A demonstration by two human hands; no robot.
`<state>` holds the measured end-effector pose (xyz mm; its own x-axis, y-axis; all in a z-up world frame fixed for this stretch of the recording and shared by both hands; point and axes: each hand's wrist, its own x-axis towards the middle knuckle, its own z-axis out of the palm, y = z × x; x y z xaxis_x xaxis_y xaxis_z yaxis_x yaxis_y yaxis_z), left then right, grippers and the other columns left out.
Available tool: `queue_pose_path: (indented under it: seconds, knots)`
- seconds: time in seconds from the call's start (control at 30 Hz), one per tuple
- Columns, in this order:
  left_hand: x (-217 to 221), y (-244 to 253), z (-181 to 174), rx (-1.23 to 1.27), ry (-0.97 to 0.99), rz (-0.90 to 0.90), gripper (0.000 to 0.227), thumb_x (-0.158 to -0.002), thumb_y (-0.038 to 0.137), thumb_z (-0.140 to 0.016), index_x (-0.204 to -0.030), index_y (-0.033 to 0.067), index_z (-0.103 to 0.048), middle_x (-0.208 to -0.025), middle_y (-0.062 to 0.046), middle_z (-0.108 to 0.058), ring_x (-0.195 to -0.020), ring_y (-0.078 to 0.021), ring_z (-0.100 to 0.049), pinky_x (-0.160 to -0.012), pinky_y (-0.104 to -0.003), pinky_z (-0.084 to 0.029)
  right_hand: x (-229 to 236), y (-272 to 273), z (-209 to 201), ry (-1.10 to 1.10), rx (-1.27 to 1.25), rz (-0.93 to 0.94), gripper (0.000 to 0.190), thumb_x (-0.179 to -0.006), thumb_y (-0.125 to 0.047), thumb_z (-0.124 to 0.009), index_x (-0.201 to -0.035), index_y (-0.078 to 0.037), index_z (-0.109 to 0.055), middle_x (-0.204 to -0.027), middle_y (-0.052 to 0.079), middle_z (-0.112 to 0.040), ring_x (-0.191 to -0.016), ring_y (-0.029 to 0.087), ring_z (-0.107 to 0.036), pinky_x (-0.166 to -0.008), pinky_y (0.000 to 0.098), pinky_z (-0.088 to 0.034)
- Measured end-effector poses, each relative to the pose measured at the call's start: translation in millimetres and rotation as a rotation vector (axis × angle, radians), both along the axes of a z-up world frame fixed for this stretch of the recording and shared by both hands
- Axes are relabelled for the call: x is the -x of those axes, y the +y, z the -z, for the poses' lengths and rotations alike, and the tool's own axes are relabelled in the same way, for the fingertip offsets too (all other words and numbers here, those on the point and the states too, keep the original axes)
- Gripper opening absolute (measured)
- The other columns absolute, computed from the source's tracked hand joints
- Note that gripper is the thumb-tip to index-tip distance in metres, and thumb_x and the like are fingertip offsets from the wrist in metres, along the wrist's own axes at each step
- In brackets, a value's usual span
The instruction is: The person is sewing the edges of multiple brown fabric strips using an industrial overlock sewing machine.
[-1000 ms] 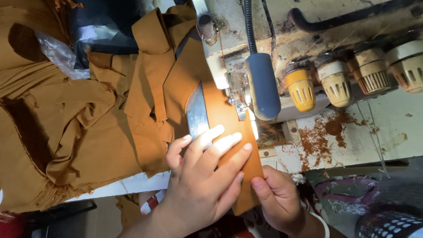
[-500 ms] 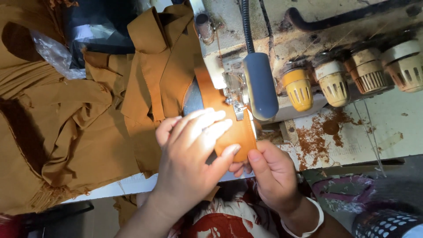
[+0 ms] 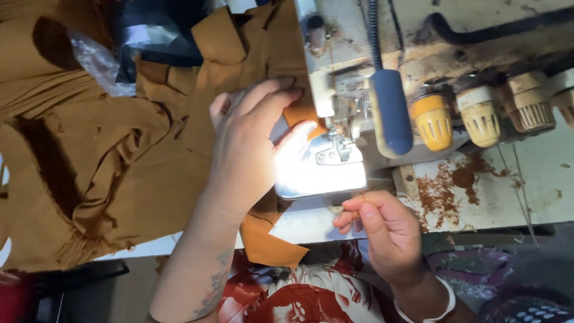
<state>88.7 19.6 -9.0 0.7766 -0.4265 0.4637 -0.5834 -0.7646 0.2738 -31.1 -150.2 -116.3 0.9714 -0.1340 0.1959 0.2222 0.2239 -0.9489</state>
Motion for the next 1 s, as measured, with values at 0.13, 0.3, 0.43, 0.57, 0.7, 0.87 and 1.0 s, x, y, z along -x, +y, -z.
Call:
queue_pose_path:
  seconds: [0.13, 0.3, 0.43, 0.57, 0.7, 0.87, 1.0]
  knots:
    - [9, 23, 1, -0.008, -0.031, -0.112, 0.036, -0.087, 0.034, -0.073, -0.115, 0.0124, -0.070, -0.126, 0.001, -0.062, -0.109, -0.0172, -0.061, -0.098, -0.042, -0.025, 2, 2, 3, -0.003, 0.043, 0.002, 0.026, -0.098, -0.012, -0.045, -0.097, 0.005, -0.063, -0.075, 0.016, -0.071, -0.064, 0.018, -0.068, -0.061, 0.0239, -0.057]
    - [18, 95, -16, 0.089, 0.042, -0.121, 0.027, -0.087, 0.029, -0.070, -0.111, 0.0174, -0.070, -0.123, 0.003, -0.064, -0.112, -0.0162, -0.059, -0.098, -0.037, -0.032, 2, 6, 7, -0.040, 0.075, -0.020, 0.022, -0.097, -0.012, -0.047, -0.103, 0.004, -0.060, -0.075, 0.015, -0.070, -0.062, 0.017, -0.065, -0.059, 0.0232, -0.053]
    - [-11, 233, -25, 0.089, -0.195, -0.257, 0.014, -0.104, 0.011, -0.063, -0.106, 0.0007, -0.072, -0.106, -0.016, -0.070, -0.103, -0.0318, -0.065, -0.090, -0.042, -0.047, 4, 12, 13, -0.016, 0.087, 0.037, 0.022, -0.096, -0.012, -0.049, -0.105, 0.005, -0.059, -0.075, 0.016, -0.069, -0.061, 0.019, -0.066, -0.058, 0.0220, -0.052]
    - [-39, 491, 36, -0.430, -0.549, -0.623, 0.019, -0.095, 0.016, -0.077, -0.111, 0.0067, -0.077, -0.100, -0.015, -0.070, -0.090, -0.0347, -0.064, -0.073, -0.043, -0.051, 3, 21, 10, -0.007, 0.107, 0.070, 0.020, -0.095, -0.009, -0.049, -0.102, 0.007, -0.059, -0.073, 0.019, -0.066, -0.058, 0.021, -0.064, -0.057, 0.0231, -0.050]
    - [-46, 551, 66, -0.501, 0.038, -1.222, 0.055, -0.102, 0.061, -0.060, -0.101, 0.0072, -0.075, -0.086, -0.018, -0.071, -0.084, -0.0416, -0.065, -0.070, -0.046, -0.052, 1, 27, 4, 0.013, 0.156, 0.114, 0.018, -0.095, -0.007, -0.048, -0.099, 0.009, -0.056, -0.069, 0.021, -0.064, -0.058, 0.024, -0.062, -0.054, 0.0286, -0.052]
    - [-40, 521, 83, 0.015, -0.021, -1.245, 0.021, -0.091, 0.033, -0.077, -0.082, 0.0142, -0.077, -0.081, -0.002, -0.072, -0.062, -0.0287, -0.066, -0.044, -0.044, -0.049, 3, 27, 18, 0.053, 0.137, 0.133, 0.013, -0.096, -0.004, -0.048, -0.099, 0.008, -0.054, -0.073, 0.022, -0.065, -0.056, 0.026, -0.061, -0.055, 0.0317, -0.053]
    - [-33, 515, 86, 0.019, -0.164, -1.367, 0.020, -0.082, 0.039, -0.067, -0.086, 0.0195, -0.073, -0.080, -0.009, -0.074, -0.072, -0.0384, -0.069, -0.062, -0.051, -0.053, 1, 24, 39, 0.005, 0.053, 0.124, 0.013, -0.099, -0.006, -0.050, -0.105, 0.005, -0.050, -0.080, 0.027, -0.062, -0.053, 0.023, -0.057, -0.056, 0.0267, -0.051]
